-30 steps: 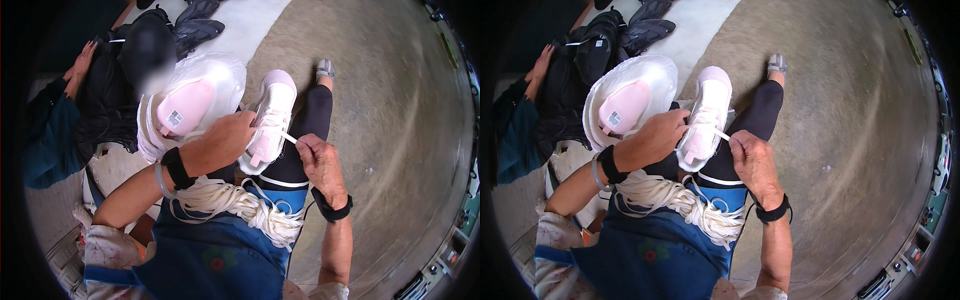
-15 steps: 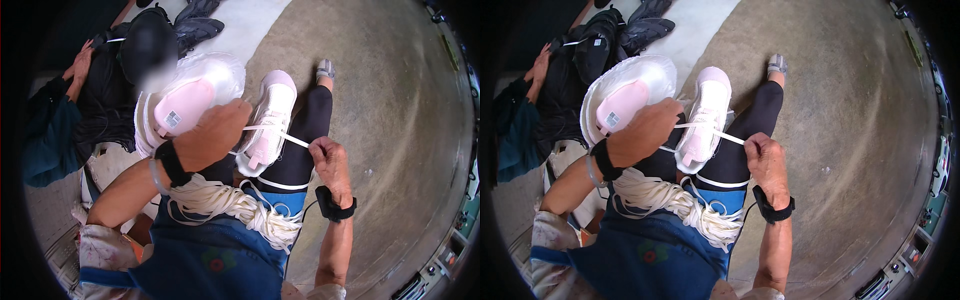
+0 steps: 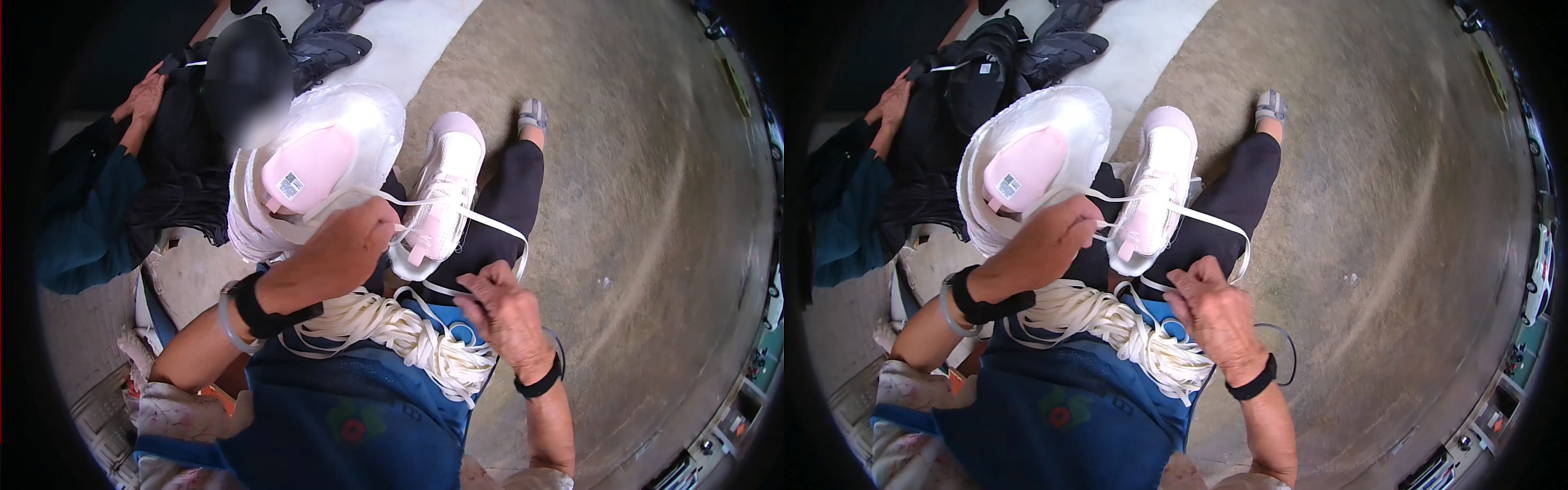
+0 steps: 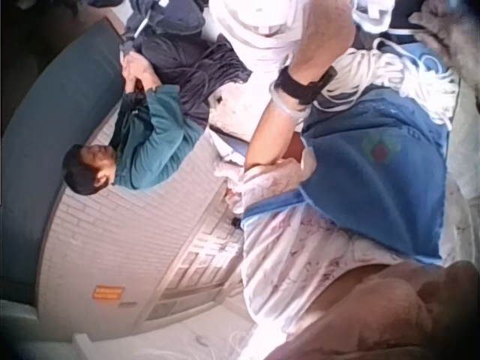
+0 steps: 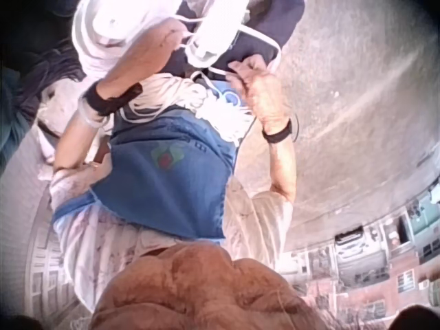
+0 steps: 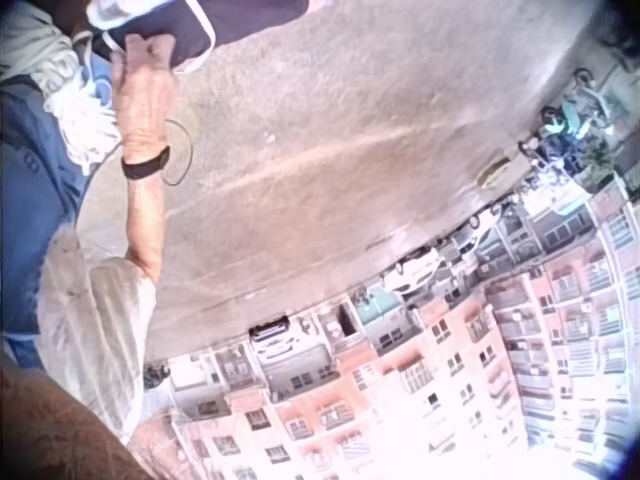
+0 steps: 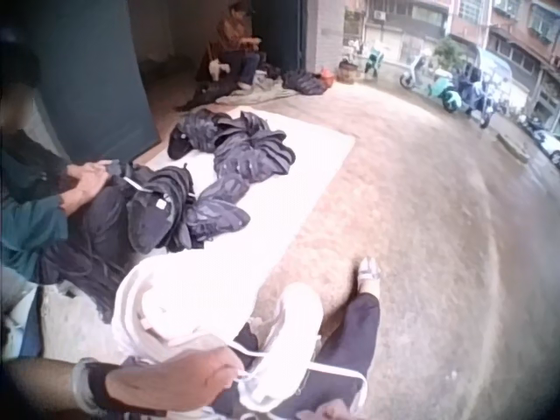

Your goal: Lacing a white sneaker while sitting in an outdoor workshop area.

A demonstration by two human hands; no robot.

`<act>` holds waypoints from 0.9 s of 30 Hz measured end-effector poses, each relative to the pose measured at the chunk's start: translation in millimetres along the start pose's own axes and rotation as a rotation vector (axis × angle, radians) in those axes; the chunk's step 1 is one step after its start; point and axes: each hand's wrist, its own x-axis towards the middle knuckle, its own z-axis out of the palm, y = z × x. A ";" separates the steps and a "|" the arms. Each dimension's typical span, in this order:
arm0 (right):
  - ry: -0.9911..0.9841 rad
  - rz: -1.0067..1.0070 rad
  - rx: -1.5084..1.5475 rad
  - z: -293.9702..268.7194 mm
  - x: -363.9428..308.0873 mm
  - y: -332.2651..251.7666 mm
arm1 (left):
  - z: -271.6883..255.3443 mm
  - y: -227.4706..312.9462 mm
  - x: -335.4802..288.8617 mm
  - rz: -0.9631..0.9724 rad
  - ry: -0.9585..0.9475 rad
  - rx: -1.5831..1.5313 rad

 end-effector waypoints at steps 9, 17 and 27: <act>-0.002 -0.062 0.064 8.0 -0.8 5.9 | 13.0 -34.6 15.9 0.170 -0.026 0.304; 0.052 0.170 -0.106 -15.3 -14.4 20.8 | 3.1 -32.9 32.2 0.126 0.085 0.248; -0.058 -0.042 -0.153 9.2 2.7 -11.9 | 10.9 -19.1 48.5 0.019 0.141 0.152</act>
